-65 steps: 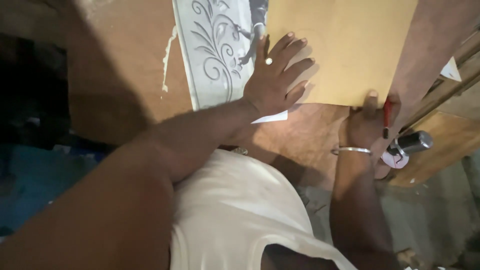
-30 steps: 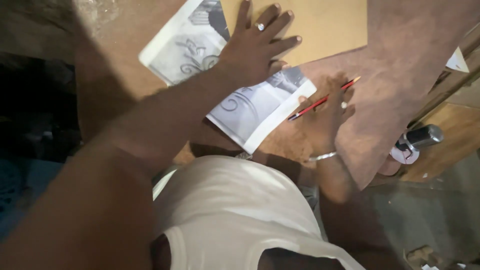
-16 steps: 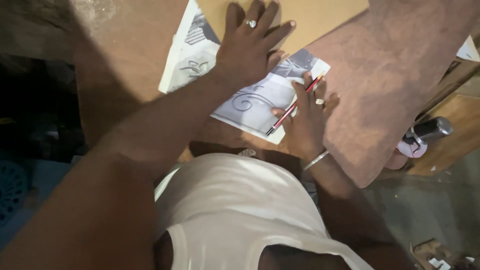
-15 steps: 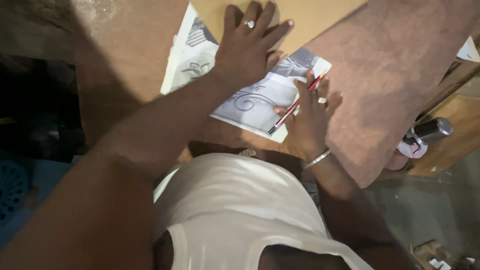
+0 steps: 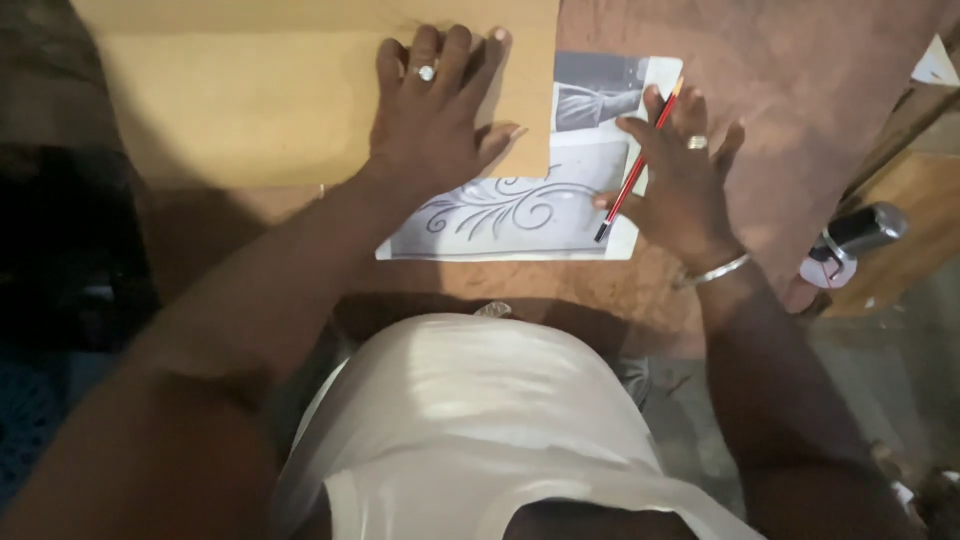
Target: Sketching a decorative pattern onto a piece of cardboard using a reference image.
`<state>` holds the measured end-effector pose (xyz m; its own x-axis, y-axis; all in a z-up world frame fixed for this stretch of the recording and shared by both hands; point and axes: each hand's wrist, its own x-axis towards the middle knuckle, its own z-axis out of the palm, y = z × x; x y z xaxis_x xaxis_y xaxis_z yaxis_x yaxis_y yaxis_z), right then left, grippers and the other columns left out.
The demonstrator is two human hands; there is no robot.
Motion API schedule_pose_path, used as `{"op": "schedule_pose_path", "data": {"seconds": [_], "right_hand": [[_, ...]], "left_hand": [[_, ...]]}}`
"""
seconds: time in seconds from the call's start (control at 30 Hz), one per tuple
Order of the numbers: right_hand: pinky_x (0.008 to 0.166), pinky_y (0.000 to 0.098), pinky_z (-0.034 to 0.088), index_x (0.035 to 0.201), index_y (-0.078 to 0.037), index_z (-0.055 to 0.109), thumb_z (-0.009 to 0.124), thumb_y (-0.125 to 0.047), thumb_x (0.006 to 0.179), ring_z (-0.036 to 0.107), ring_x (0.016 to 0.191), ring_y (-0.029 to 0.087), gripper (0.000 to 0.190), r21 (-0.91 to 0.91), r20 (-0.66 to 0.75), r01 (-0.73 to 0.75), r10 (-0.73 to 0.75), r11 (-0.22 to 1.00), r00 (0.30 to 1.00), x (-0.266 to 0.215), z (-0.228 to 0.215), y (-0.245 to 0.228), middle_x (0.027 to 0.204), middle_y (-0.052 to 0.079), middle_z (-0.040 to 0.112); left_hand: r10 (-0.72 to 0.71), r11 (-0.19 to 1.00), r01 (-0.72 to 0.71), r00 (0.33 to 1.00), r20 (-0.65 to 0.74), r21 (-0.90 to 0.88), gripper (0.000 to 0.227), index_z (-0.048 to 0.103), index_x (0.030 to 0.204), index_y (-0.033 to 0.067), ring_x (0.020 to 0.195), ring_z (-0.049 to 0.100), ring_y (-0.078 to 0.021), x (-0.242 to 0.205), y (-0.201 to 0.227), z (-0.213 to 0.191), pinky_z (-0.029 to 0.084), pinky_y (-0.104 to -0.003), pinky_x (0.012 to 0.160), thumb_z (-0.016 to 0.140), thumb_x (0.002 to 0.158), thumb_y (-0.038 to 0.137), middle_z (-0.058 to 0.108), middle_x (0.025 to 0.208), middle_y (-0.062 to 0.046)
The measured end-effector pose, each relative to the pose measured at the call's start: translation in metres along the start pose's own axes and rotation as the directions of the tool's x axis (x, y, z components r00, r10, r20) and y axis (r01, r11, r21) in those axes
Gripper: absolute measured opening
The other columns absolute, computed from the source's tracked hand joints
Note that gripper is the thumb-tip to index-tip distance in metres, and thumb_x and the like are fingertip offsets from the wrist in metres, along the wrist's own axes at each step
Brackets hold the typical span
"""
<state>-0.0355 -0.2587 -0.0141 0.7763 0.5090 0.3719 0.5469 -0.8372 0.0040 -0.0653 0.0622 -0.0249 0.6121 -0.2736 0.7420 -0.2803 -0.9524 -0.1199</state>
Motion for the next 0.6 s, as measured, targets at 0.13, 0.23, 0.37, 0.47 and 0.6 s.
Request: {"op": "schedule_pose_path", "data": {"seconds": [0.13,0.23,0.37,0.47,0.6], "right_hand": [[0.116,0.0797,-0.004,0.151,-0.016,0.053,0.087,-0.055,0.072,0.005,0.163,0.039,0.094,-0.014,0.031,0.004,-0.004,1.0,1.0,0.002,-0.004,0.013,0.174,0.013,0.033],[0.117,0.0796,-0.003,0.155,-0.014,0.054,0.087,-0.052,0.08,0.006,0.164,0.044,0.09,-0.021,-0.027,0.115,-0.115,0.993,0.993,0.005,-0.004,0.021,0.177,0.012,0.036],[0.116,0.0805,0.0,0.157,-0.016,0.052,0.089,-0.052,0.069,0.013,0.163,0.044,0.102,-0.003,0.004,0.061,-0.061,0.998,0.998,0.019,-0.012,0.03,0.172,0.017,0.037],[0.113,0.0834,0.003,0.16,-0.014,0.05,0.091,-0.053,0.065,0.015,0.163,0.044,0.11,-0.096,0.02,0.043,-0.041,0.994,0.999,0.03,-0.016,0.039,0.172,0.023,0.037],[0.117,0.0857,0.005,0.158,-0.016,0.05,0.09,-0.048,0.064,0.016,0.167,0.04,0.107,-0.125,0.079,-0.036,0.046,0.991,0.996,0.042,-0.034,0.044,0.172,0.022,0.039]], "left_hand": [[0.096,0.994,-0.099,0.993,-0.064,-0.039,0.087,0.045,0.153,0.0009,0.136,0.037,-0.0425,-0.003,-0.012,-0.007,0.029,-0.074,0.109,0.072,0.097,0.062,0.043,0.145,-0.02],[0.14,0.989,-0.143,0.989,-0.053,-0.05,0.091,0.046,0.156,0.001,0.146,0.031,-0.0459,-0.006,-0.02,-0.003,0.021,-0.083,0.11,0.074,0.098,0.065,0.041,0.146,-0.022],[0.063,0.987,-0.037,0.984,0.167,-0.156,0.104,0.041,0.163,0.0067,0.153,0.019,-0.0483,0.005,-0.021,-0.004,0.005,-0.089,0.11,0.074,0.089,0.072,0.03,0.163,-0.026],[0.059,0.974,0.012,0.95,0.308,-0.225,0.116,0.037,0.161,0.0098,0.153,0.009,-0.0523,0.013,-0.015,-0.02,0.0,-0.088,0.11,0.075,0.075,0.077,0.018,0.165,-0.032],[0.11,0.963,-0.015,0.933,0.343,-0.268,0.126,0.036,0.163,0.0121,0.156,0.002,-0.0534,0.015,-0.006,-0.014,-0.002,-0.089,0.111,0.076,0.067,0.082,0.01,0.167,-0.038]]}}
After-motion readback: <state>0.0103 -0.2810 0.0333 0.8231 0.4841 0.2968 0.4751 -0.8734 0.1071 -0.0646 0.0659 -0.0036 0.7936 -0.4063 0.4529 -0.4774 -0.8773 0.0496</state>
